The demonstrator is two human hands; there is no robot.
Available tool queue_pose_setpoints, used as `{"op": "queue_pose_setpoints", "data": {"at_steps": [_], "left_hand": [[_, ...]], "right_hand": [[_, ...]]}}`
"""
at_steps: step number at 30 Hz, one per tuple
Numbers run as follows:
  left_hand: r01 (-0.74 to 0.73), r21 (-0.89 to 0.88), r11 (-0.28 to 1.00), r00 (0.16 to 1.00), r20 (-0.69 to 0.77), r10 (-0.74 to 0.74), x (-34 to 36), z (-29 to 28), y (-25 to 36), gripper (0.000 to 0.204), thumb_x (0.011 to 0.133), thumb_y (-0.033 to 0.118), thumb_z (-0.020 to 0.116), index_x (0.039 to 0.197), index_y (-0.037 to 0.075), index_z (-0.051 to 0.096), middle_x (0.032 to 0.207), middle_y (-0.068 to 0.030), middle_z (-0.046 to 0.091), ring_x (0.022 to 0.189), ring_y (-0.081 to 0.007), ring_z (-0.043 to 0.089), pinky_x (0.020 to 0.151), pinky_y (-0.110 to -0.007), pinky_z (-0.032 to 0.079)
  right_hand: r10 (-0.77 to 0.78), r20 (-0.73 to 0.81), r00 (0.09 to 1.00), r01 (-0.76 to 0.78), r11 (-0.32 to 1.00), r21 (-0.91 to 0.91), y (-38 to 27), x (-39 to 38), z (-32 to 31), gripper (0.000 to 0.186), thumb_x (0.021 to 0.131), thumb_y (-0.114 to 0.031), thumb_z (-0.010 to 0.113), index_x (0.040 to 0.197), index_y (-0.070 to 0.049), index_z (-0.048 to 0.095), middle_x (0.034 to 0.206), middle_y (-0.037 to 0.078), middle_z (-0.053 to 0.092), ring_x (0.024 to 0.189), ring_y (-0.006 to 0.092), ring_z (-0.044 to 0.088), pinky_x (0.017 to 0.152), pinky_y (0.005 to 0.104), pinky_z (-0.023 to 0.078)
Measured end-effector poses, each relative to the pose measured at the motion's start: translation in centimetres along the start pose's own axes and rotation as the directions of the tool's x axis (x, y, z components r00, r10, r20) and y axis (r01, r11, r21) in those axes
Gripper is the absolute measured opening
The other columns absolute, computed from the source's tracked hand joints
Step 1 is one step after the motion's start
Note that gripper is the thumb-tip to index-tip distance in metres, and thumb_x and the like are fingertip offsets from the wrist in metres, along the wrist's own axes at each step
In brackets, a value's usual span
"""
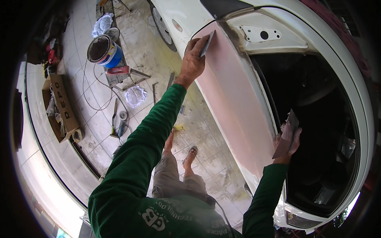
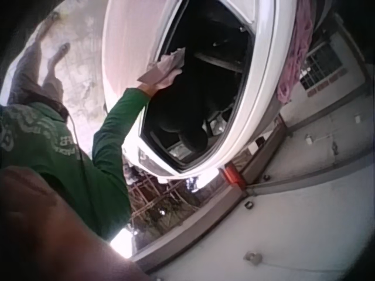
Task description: The person sands the pink primer on the driver's side door of a white car using sandpaper. They repeatedly rub the surface, switch between sandpaper sheets, and occasionally dip the sandpaper into a bucket of water.
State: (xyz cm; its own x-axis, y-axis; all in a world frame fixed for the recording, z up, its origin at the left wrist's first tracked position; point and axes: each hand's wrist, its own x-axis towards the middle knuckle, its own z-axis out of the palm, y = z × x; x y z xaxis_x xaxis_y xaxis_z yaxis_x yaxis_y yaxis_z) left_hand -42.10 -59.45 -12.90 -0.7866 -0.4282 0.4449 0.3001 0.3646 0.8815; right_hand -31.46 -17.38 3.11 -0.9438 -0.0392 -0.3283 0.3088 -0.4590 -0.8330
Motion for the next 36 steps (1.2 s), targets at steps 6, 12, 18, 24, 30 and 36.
{"op": "queue_pose_setpoints", "data": {"at_steps": [6, 12, 18, 24, 30, 36], "left_hand": [[0.043, -0.132, 0.990, 0.986, 0.167, -0.021, -2.0, -2.0, -0.5, 0.053, 0.088, -0.010, 0.055, 0.134, 0.015, 0.064, 0.126, -0.0152, 0.064, 0.111, -0.0367, 0.065, 0.095, -0.041, 0.055], [0.167, -0.040, 0.985, 0.979, 0.128, -0.161, 2.8, -2.4, -3.3, 0.053, 0.089, -0.006, 0.056, 0.137, 0.017, 0.062, 0.129, -0.0141, 0.062, 0.115, -0.0366, 0.063, 0.098, -0.041, 0.054], [0.189, -0.106, 0.976, 0.970, 0.177, -0.169, -3.0, 0.3, 1.1, 0.077, 0.073, -0.012, 0.049, 0.144, 0.016, 0.056, 0.130, -0.0185, 0.056, 0.115, -0.0348, 0.061, 0.096, -0.039, 0.053], [0.282, -0.071, 0.957, 0.939, 0.225, -0.260, -14.0, 3.8, 11.9, 0.073, 0.079, -0.012, 0.060, 0.144, 0.019, 0.055, 0.132, -0.0152, 0.056, 0.114, -0.0426, 0.058, 0.099, -0.047, 0.051], [0.226, -0.249, 0.942, 0.963, 0.199, -0.179, -9.9, -0.2, 6.3, 0.057, 0.088, -0.011, 0.054, 0.139, 0.014, 0.061, 0.128, -0.0170, 0.061, 0.113, -0.0367, 0.063, 0.096, -0.040, 0.053], [0.204, -0.055, 0.977, 0.976, 0.089, -0.199, 1.6, -2.7, -0.7, 0.045, 0.096, 0.008, 0.061, 0.140, 0.011, 0.059, 0.131, -0.0174, 0.062, 0.119, -0.0340, 0.062, 0.100, -0.040, 0.051]], "right_hand": [[-0.091, -0.243, 0.966, 0.079, 0.995, -0.056, 0.6, -0.8, 4.5, 0.059, 0.109, -0.051, 0.037, 0.147, -0.007, 0.045, 0.100, 0.006, 0.065, 0.053, 0.0076, 0.055, 0.034, 0.0207, 0.040], [-0.028, -0.100, 0.995, 0.021, 0.997, -0.072, -0.1, -0.4, 1.1, 0.062, 0.104, -0.058, 0.045, 0.138, -0.007, 0.054, 0.095, 0.006, 0.067, 0.054, 0.0118, 0.059, 0.039, 0.0242, 0.045], [-0.033, -0.109, 0.993, 0.030, 0.999, -0.027, 0.6, -0.4, 3.9, 0.059, 0.109, -0.050, 0.040, 0.149, -0.007, 0.042, 0.101, 0.007, 0.066, 0.061, 0.0101, 0.061, 0.037, 0.0215, 0.045], [0.015, 0.254, 0.967, -0.005, 0.999, -0.041, -0.2, 0.3, -0.3, 0.064, 0.108, -0.051, 0.040, 0.153, -0.006, 0.036, 0.108, 0.010, 0.067, 0.068, 0.0150, 0.068, 0.039, 0.0239, 0.050], [-0.027, 0.011, 1.000, 0.028, 1.000, -0.010, 0.2, -0.3, 1.3, 0.061, 0.108, -0.052, 0.038, 0.149, -0.007, 0.043, 0.107, 0.010, 0.068, 0.052, 0.0150, 0.063, 0.039, 0.0234, 0.049], [0.011, 0.038, 0.999, -0.012, 1.000, 0.014, 0.2, 0.0, 1.6, 0.061, 0.107, -0.054, 0.041, 0.142, -0.006, 0.051, 0.105, 0.010, 0.068, 0.051, 0.0137, 0.062, 0.039, 0.0232, 0.049]]}}
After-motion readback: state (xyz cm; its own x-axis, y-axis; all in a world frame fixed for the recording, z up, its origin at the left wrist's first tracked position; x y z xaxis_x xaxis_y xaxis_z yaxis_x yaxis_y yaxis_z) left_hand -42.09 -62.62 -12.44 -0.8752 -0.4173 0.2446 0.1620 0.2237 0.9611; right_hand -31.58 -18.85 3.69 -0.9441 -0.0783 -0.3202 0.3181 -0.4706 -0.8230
